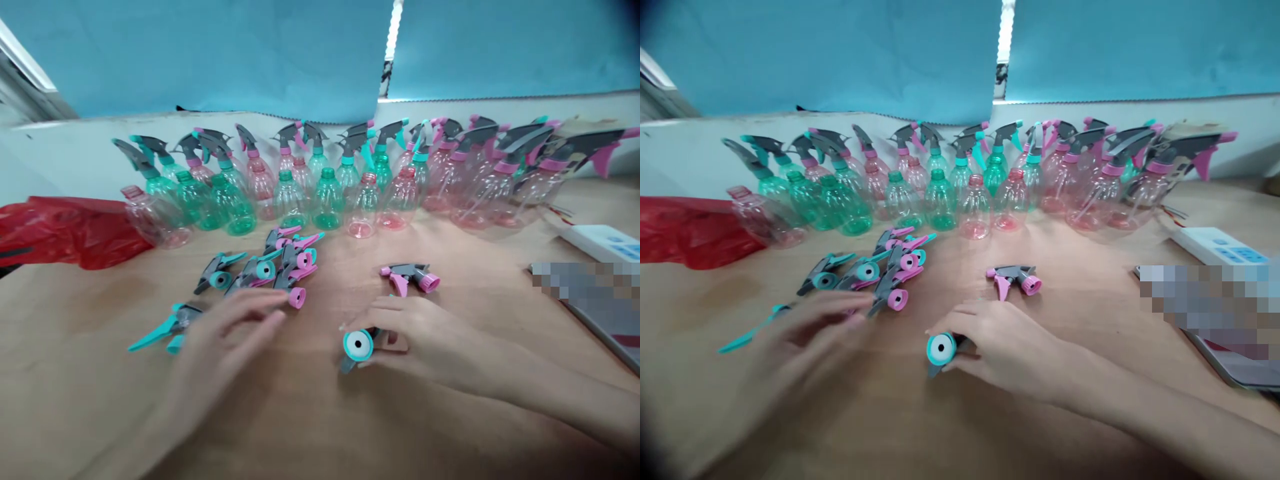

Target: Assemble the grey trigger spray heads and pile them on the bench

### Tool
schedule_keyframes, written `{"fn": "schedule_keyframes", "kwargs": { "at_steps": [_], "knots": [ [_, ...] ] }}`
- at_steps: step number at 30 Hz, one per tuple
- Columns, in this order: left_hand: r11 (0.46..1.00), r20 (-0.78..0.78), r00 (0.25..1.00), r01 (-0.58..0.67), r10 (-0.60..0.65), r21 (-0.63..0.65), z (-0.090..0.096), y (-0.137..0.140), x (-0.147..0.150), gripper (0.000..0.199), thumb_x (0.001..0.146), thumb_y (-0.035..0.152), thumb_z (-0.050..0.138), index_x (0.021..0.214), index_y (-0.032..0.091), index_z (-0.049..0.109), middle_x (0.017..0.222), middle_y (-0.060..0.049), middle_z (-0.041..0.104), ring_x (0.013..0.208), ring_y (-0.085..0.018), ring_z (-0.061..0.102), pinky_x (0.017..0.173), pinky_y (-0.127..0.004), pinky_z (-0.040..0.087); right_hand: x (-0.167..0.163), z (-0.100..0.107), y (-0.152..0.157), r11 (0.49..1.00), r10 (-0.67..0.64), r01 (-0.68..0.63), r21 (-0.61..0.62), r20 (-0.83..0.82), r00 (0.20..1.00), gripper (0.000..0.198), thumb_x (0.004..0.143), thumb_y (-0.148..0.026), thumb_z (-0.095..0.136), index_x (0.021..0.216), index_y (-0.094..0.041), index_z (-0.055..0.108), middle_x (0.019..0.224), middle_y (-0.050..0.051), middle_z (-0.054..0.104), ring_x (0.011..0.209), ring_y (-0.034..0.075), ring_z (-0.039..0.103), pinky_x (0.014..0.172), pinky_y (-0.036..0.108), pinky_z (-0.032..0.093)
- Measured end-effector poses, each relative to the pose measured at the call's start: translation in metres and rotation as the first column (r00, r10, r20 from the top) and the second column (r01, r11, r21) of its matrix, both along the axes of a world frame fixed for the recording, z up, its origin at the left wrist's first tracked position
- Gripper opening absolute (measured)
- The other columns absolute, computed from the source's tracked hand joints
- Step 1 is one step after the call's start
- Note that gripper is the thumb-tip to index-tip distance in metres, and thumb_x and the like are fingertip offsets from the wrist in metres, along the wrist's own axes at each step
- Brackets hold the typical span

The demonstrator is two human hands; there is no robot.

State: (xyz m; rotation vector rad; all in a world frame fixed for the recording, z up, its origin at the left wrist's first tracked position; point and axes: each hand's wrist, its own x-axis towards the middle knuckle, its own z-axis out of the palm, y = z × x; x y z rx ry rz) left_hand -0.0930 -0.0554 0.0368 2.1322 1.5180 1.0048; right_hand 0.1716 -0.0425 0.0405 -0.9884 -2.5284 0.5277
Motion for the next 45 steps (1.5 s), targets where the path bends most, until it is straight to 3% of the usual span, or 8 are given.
{"fn": "schedule_keyframes", "kwargs": {
  "at_steps": [4, 8, 15, 26, 29, 31, 34, 45],
  "knots": [
    [0.925, -0.208, 0.902, -0.357, 0.378, 0.133, 0.0, 0.024, -0.072, 0.028, 0.088, 0.04, 0.046, 0.104, 0.024, 0.062, 0.11, 0.0, 0.063, 0.119, -0.028, 0.048, 0.106, -0.046, 0.033, -0.003, -0.002, -0.002, 0.99, 0.024, -0.029, -0.141, -0.04, 0.999, 0.013, 0.081, -0.02, 0.06, 0.093, -0.024, 0.065, 0.089, -0.003, 0.069, 0.079, 0.014, 0.063, 0.071, 0.025, 0.048],
    [0.933, -0.294, 0.89, -0.359, 0.349, 0.021, -0.021, 0.04, -0.107, 0.033, 0.086, 0.046, 0.047, 0.1, 0.022, 0.064, 0.114, -0.005, 0.064, 0.125, -0.031, 0.045, 0.106, -0.047, 0.034, -0.002, 0.0, 0.0, 0.982, -0.023, 0.007, -0.187, -0.081, 0.996, 0.012, 0.081, -0.019, 0.059, 0.089, -0.025, 0.065, 0.089, -0.001, 0.07, 0.082, 0.017, 0.064, 0.071, 0.029, 0.05],
    [0.94, -0.316, 0.91, -0.319, 0.268, -0.124, -0.035, 0.046, -0.062, 0.07, 0.084, 0.059, 0.042, 0.141, 0.018, 0.031, 0.148, -0.012, 0.03, 0.135, -0.032, 0.028, 0.11, -0.051, 0.022, 0.0, -0.002, 0.002, 0.99, -0.055, 0.043, -0.135, -0.083, 0.995, 0.015, 0.08, -0.02, 0.058, 0.093, -0.025, 0.063, 0.091, 0.002, 0.069, 0.086, 0.02, 0.064, 0.069, 0.033, 0.051],
    [0.896, -0.28, 0.857, -0.442, 0.434, 0.037, -0.021, 0.073, -0.037, 0.053, 0.088, 0.055, 0.039, 0.121, 0.016, 0.053, 0.135, -0.018, 0.039, 0.129, -0.038, 0.033, 0.104, -0.056, 0.026, 0.001, 0.0, 0.003, 0.989, -0.037, 0.027, -0.146, -0.065, 0.997, 0.013, 0.081, -0.021, 0.06, 0.093, -0.025, 0.063, 0.093, 0.0, 0.069, 0.088, 0.018, 0.063, 0.074, 0.032, 0.049],
    [0.943, -0.146, 0.937, -0.296, 0.317, 0.151, -0.01, 0.051, -0.02, 0.038, 0.09, 0.047, 0.041, 0.108, 0.018, 0.058, 0.128, -0.012, 0.047, 0.125, -0.029, 0.041, 0.105, -0.047, 0.031, 0.002, -0.001, 0.004, 0.991, -0.039, 0.028, -0.134, -0.08, 0.996, 0.014, 0.082, -0.023, 0.06, 0.096, -0.023, 0.062, 0.095, 0.001, 0.068, 0.09, 0.017, 0.062, 0.075, 0.03, 0.048],
    [0.996, -0.144, 0.989, 0.002, 0.011, 0.094, -0.007, 0.03, -0.003, 0.029, 0.09, 0.042, 0.046, 0.108, 0.021, 0.056, 0.12, -0.008, 0.054, 0.116, -0.026, 0.05, 0.102, -0.043, 0.037, 0.002, -0.002, 0.005, 0.994, -0.056, 0.048, -0.1, -0.083, 0.995, 0.015, 0.081, -0.024, 0.06, 0.096, -0.022, 0.062, 0.092, 0.001, 0.068, 0.087, 0.017, 0.062, 0.072, 0.029, 0.048],
    [0.938, -0.185, 0.92, 0.345, -0.345, -0.035, -0.012, 0.005, 0.026, 0.055, 0.076, 0.047, 0.066, 0.124, 0.026, 0.047, 0.128, -0.008, 0.051, 0.119, -0.028, 0.047, 0.1, -0.044, 0.039, 0.002, -0.001, 0.003, 0.997, -0.038, 0.032, -0.07, -0.093, 0.995, 0.012, 0.083, -0.023, 0.058, 0.094, -0.022, 0.061, 0.092, 0.0, 0.067, 0.088, 0.016, 0.061, 0.072, 0.029, 0.047],
    [0.892, 0.031, 0.892, 0.451, -0.451, 0.0, -0.04, 0.005, 0.057, 0.041, 0.085, 0.017, 0.058, 0.123, 0.024, 0.046, 0.107, -0.005, 0.062, 0.097, -0.02, 0.059, 0.082, -0.031, 0.049, 0.003, 0.016, -0.005, 0.948, -0.05, -0.01, -0.319, -0.179, 0.983, 0.023, 0.08, -0.025, 0.064, 0.103, -0.024, 0.06, 0.073, -0.005, 0.064, 0.055, 0.008, 0.055, 0.049, 0.019, 0.043]
  ]
}}
